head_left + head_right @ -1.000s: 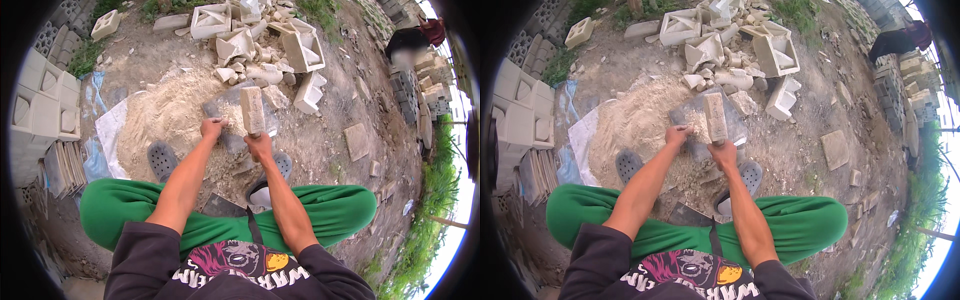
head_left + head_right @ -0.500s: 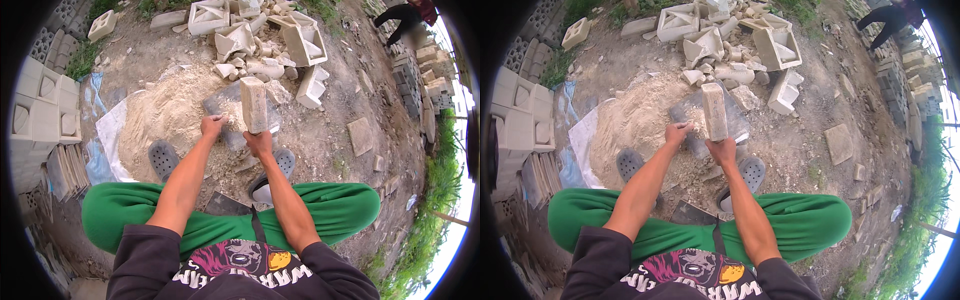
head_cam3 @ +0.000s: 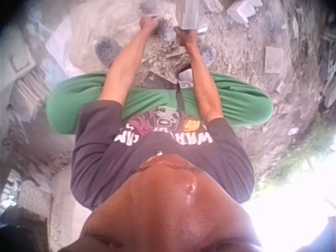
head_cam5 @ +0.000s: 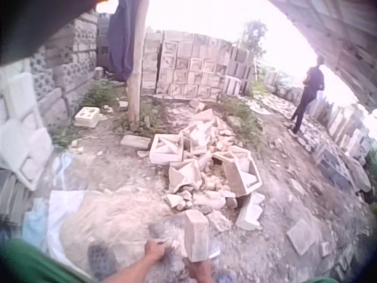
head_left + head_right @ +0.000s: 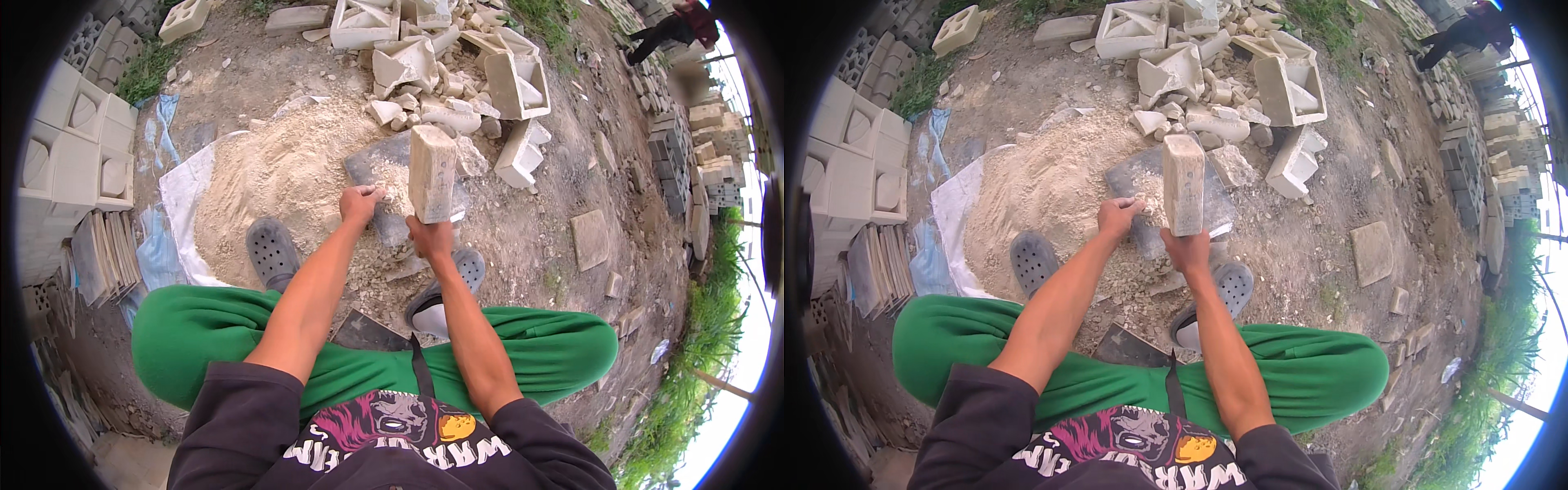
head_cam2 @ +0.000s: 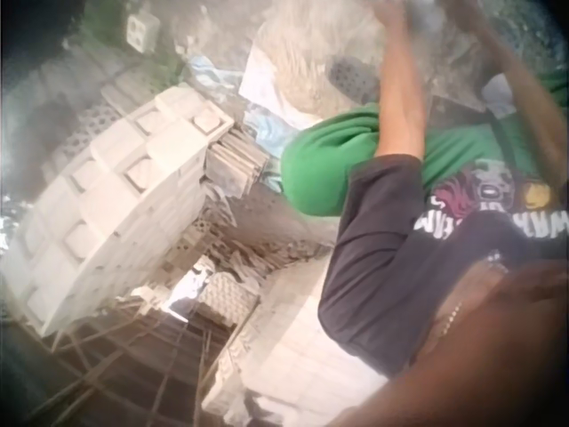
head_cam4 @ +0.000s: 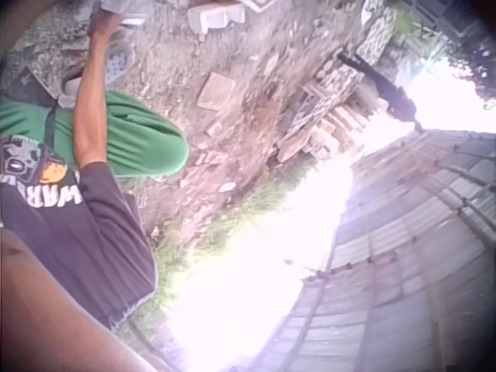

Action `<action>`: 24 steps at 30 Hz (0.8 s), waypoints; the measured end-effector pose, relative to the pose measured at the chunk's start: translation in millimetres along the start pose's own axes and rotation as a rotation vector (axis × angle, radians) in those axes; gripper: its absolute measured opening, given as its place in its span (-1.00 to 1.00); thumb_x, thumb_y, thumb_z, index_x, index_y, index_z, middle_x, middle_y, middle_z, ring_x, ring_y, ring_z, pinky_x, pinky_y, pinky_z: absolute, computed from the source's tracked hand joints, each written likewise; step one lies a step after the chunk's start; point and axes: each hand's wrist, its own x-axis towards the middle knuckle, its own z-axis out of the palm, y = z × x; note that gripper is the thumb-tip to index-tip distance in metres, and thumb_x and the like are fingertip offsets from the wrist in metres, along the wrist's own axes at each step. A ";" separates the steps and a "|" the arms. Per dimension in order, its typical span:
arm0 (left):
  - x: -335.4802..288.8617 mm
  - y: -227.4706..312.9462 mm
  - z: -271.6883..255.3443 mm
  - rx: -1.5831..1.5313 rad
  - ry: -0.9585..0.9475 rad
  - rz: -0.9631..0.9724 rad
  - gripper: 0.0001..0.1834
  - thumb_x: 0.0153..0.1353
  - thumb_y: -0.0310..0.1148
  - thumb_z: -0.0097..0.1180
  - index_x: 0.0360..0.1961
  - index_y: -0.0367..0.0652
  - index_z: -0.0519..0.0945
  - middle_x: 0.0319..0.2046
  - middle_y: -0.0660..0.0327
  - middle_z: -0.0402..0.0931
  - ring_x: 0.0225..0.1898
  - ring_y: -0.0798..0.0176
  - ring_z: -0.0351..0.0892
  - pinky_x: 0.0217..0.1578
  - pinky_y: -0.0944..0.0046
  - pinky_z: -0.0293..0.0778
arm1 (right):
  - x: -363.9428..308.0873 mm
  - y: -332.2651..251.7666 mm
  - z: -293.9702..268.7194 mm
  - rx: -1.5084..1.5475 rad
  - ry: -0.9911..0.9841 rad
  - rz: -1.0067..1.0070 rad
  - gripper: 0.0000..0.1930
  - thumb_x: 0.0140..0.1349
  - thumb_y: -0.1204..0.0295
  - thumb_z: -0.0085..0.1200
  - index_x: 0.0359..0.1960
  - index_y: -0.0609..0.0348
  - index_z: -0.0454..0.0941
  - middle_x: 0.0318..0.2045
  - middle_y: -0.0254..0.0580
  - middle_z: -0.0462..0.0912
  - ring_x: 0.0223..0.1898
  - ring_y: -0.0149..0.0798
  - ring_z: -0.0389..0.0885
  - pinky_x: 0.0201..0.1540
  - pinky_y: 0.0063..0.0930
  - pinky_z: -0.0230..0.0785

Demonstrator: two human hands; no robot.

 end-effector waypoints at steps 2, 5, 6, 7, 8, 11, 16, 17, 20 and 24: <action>-1.8 5.6 -0.7 -0.013 -0.022 -0.033 -0.51 0.04 -0.09 0.48 -0.11 -0.22 0.76 -0.23 0.12 0.77 -0.27 0.26 0.72 -0.16 0.25 0.56 | 0.6 26.3 8.0 -0.082 -0.094 0.095 -0.64 0.00 0.25 0.32 -0.28 0.31 0.69 -0.51 -0.07 0.72 -0.43 -0.19 0.72 -0.33 -0.31 0.51; -7.2 11.6 -2.9 -0.004 -0.043 -0.084 -0.46 0.03 -0.07 0.48 -0.08 -0.27 0.75 -0.19 0.06 0.76 -0.21 0.22 0.73 -0.11 0.24 0.56 | -5.0 31.3 2.4 -0.043 -0.156 0.307 -0.63 0.01 0.27 0.32 -0.30 0.40 0.67 -0.55 -0.11 0.70 -0.57 -0.28 0.66 -0.47 -0.37 0.49; -8.6 12.1 -4.2 0.018 -0.047 -0.100 -0.45 0.03 -0.07 0.48 -0.07 -0.29 0.74 -0.18 0.02 0.75 -0.19 0.21 0.74 -0.09 0.25 0.55 | -3.7 26.6 -0.2 -0.048 -0.161 0.304 -0.63 0.01 0.27 0.32 -0.30 0.40 0.67 -0.55 -0.11 0.70 -0.57 -0.28 0.66 -0.47 -0.37 0.49; -5.9 10.3 -3.2 0.013 -0.042 -0.104 -0.45 0.03 -0.07 0.48 -0.07 -0.29 0.74 -0.18 0.02 0.75 -0.19 0.21 0.74 -0.09 0.25 0.55 | -0.2 21.4 -4.1 0.005 -0.105 0.229 -0.65 0.02 0.29 0.31 -0.33 0.41 0.66 -0.57 -0.11 0.69 -0.61 -0.30 0.64 -0.51 -0.37 0.47; -3.0 2.4 -3.3 0.001 -0.022 -0.056 -0.45 0.03 -0.07 0.48 -0.07 -0.28 0.74 -0.17 0.02 0.75 -0.17 0.20 0.74 -0.09 0.25 0.55 | -0.4 13.1 -4.4 0.056 -0.061 0.155 -0.67 0.03 0.31 0.31 -0.37 0.42 0.66 -0.60 -0.12 0.68 -0.65 -0.32 0.62 -0.55 -0.38 0.44; 0.1 -5.7 -3.4 0.001 -0.007 -0.031 -0.49 0.04 -0.06 0.46 -0.09 -0.21 0.76 -0.16 0.05 0.75 -0.14 0.15 0.74 -0.07 0.21 0.55 | 1.6 -24.2 -7.3 0.007 -0.013 0.060 -0.73 0.04 0.35 0.30 -0.40 0.39 0.64 -0.62 -0.14 0.66 -0.64 -0.30 0.63 -0.55 -0.36 0.43; -2.2 10.3 10.7 0.019 -0.049 -0.044 -0.54 0.06 -0.04 0.44 -0.11 -0.11 0.78 -0.16 0.09 0.75 -0.13 0.10 0.74 -0.06 0.18 0.56 | 6.7 61.4 6.2 -0.137 0.001 0.011 -0.69 0.00 0.29 0.28 -0.36 0.34 0.67 -0.57 -0.07 0.67 -0.62 -0.23 0.66 -0.50 -0.28 0.49; 0.7 4.1 7.1 0.030 -0.046 -0.080 -0.55 0.05 -0.03 0.44 -0.11 -0.08 0.78 -0.17 0.10 0.75 -0.14 0.09 0.74 -0.07 0.17 0.56 | 3.8 46.9 8.0 -0.137 -0.016 0.001 -0.69 0.00 0.29 0.28 -0.36 0.34 0.67 -0.57 -0.07 0.67 -0.62 -0.23 0.66 -0.50 -0.28 0.49; 4.7 -5.8 -1.6 0.036 -0.030 -0.110 -0.57 0.04 -0.01 0.45 -0.13 -0.01 0.79 -0.19 0.11 0.76 -0.16 0.10 0.74 -0.10 0.16 0.57 | -5.0 -5.3 2.6 -0.105 -0.168 0.332 -0.71 0.01 0.31 0.28 -0.39 0.36 0.67 -0.62 -0.12 0.65 -0.62 -0.26 0.66 -0.50 -0.33 0.51; 6.6 -10.6 3.7 0.053 0.011 -0.051 -0.59 0.03 0.01 0.45 -0.16 0.04 0.81 -0.21 0.13 0.76 -0.19 0.13 0.75 -0.13 0.13 0.57 | 0.5 -22.7 -9.6 -0.060 -0.045 0.114 -0.67 0.03 0.28 0.27 -0.39 0.40 0.66 -0.63 -0.12 0.65 -0.61 -0.23 0.68 -0.50 -0.27 0.48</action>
